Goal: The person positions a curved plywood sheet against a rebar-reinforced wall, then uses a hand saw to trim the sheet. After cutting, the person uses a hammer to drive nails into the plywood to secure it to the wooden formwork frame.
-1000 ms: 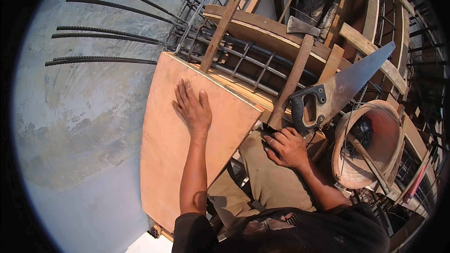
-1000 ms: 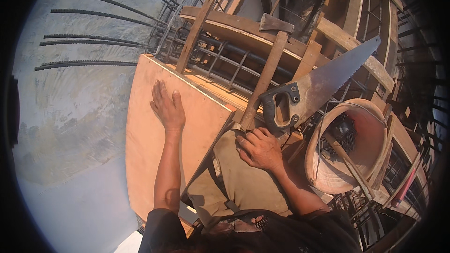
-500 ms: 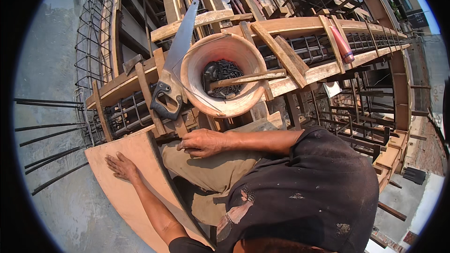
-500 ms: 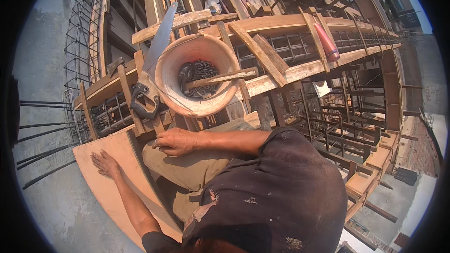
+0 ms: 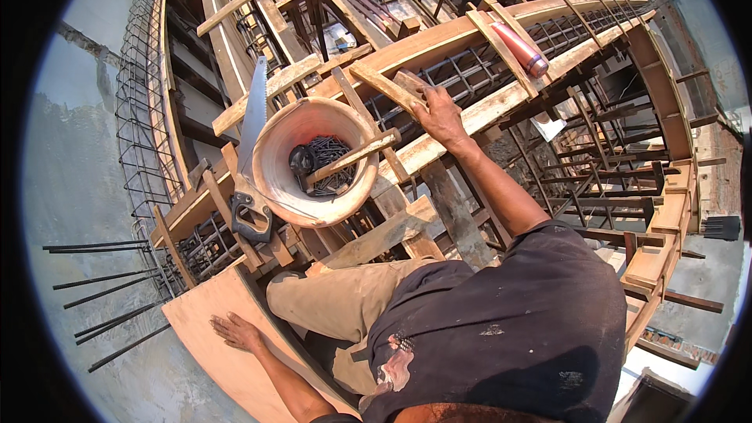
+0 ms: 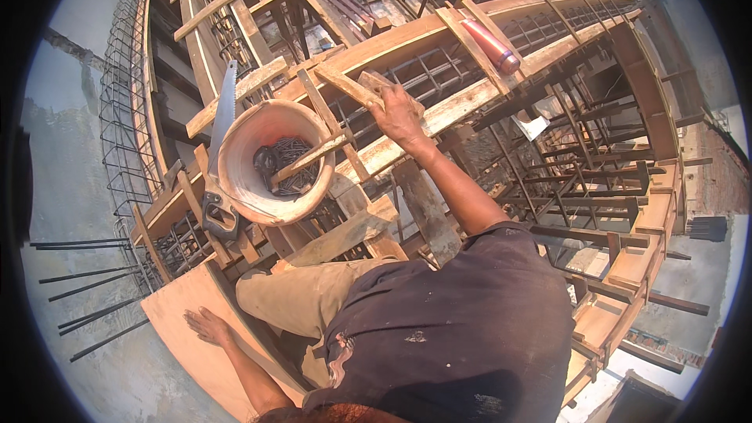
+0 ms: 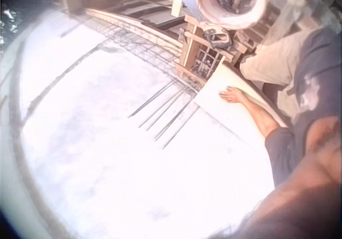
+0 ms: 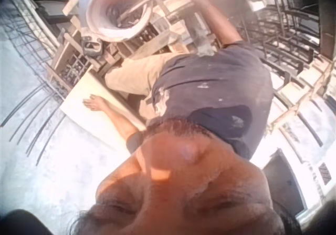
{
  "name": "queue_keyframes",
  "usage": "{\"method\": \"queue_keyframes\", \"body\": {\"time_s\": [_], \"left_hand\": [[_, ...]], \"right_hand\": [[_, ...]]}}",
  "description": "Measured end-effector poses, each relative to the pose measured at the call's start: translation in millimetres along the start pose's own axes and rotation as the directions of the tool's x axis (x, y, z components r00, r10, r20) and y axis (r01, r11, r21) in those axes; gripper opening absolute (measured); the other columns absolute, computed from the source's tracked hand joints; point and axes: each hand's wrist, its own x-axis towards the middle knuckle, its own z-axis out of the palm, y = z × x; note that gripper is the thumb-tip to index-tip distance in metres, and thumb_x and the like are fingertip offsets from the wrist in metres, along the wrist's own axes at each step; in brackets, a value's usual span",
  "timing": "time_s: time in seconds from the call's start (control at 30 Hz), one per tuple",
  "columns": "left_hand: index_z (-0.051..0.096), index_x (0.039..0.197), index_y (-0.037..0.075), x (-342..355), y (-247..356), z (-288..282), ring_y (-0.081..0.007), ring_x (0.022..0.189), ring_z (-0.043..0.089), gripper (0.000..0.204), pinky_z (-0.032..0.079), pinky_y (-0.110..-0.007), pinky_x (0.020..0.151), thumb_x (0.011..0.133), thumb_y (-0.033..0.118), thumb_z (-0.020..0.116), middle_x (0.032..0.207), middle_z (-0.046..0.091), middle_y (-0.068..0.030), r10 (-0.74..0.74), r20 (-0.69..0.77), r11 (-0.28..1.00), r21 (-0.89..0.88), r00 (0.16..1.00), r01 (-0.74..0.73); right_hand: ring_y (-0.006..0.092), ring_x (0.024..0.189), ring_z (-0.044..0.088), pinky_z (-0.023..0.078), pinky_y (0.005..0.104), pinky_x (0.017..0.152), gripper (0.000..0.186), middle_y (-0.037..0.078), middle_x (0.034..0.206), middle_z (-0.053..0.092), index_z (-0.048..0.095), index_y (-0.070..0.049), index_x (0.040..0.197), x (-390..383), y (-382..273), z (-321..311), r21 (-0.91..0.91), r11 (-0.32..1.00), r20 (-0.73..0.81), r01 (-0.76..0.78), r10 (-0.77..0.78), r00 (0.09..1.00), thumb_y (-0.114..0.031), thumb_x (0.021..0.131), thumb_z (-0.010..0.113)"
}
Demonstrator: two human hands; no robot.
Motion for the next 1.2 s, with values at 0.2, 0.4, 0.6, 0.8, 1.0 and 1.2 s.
{"method": "queue_keyframes", "body": {"time_s": [0.2,0.4,0.6,0.8,1.0,1.2], "left_hand": [[0.013,0.166,0.021,-9.6,-4.2,0.1,-0.0281,0.159,0.009,0.071,0.014,-0.057,0.124,0.108,0.060,0.020,0.173,0.011,-0.0040,0.014,0.005,1.000,0.005,1.000,-0.014],[0.012,0.166,0.022,-7.5,-18.5,9.5,-0.0289,0.159,0.011,0.069,0.016,-0.058,0.123,0.108,0.059,0.020,0.173,0.011,-0.0048,0.026,-0.018,0.998,0.057,0.999,-0.025],[0.012,0.166,0.022,-10.0,-9.9,11.0,-0.0278,0.159,0.011,0.069,0.017,-0.058,0.123,0.109,0.059,0.019,0.173,0.011,-0.0042,0.025,-0.016,0.998,0.057,1.000,-0.024],[0.015,0.166,0.020,-23.1,-17.9,13.4,-0.0297,0.159,0.012,0.067,0.016,-0.057,0.124,0.109,0.055,0.022,0.173,0.012,-0.0058,0.038,-0.034,0.999,0.017,0.999,-0.037],[0.022,0.164,0.014,-24.4,5.9,-10.1,-0.0316,0.157,0.016,0.065,0.017,-0.057,0.123,0.110,0.049,0.029,0.171,0.019,-0.0082,0.032,-0.064,0.999,-0.014,0.997,-0.033],[0.029,0.161,0.011,-36.6,13.7,-17.6,-0.0312,0.156,0.019,0.063,0.017,-0.056,0.124,0.109,0.047,0.035,0.169,0.025,-0.0092,0.005,-0.115,0.999,-0.049,0.993,-0.011]], "right_hand": [[0.0453,0.121,0.050,0.041,0.0545,0.105,0.057,0.027,0.124,0.055,0.058,0.002,0.132,-20.0,31.6,39.9,-0.346,0.928,0.083,0.137,-0.116,0.990,-0.027,0.086,0.075],[0.0451,0.117,0.054,0.045,0.0525,0.102,0.056,0.026,0.118,0.054,0.059,0.004,0.127,-5.9,37.6,43.9,-0.137,0.985,0.118,0.102,-0.086,0.989,-0.029,0.084,0.074],[0.0427,0.118,0.055,0.047,0.0504,0.101,0.059,0.024,0.120,0.054,0.058,0.001,0.130,-10.6,35.8,42.1,-0.075,0.997,0.141,0.024,-0.013,0.990,-0.033,0.085,0.075],[0.0435,0.119,0.055,0.047,0.0493,0.102,0.073,0.026,0.124,0.053,0.052,0.002,0.139,-10.6,25.3,47.4,-0.087,0.995,0.190,0.057,-0.039,0.981,-0.041,0.086,0.077],[0.0301,0.103,0.061,0.051,0.0390,0.091,0.044,0.018,0.115,0.059,0.060,0.000,0.131,12.1,-7.7,10.3,0.195,0.980,-0.086,0.042,-0.025,0.996,-0.022,0.095,0.070],[0.0120,0.084,0.060,0.050,0.0262,0.073,0.033,0.006,0.103,0.066,0.064,0.000,0.128,-5.7,-122.2,-39.4,0.789,0.607,-0.031,0.094,-0.113,0.993,-0.017,0.100,0.065]]}}
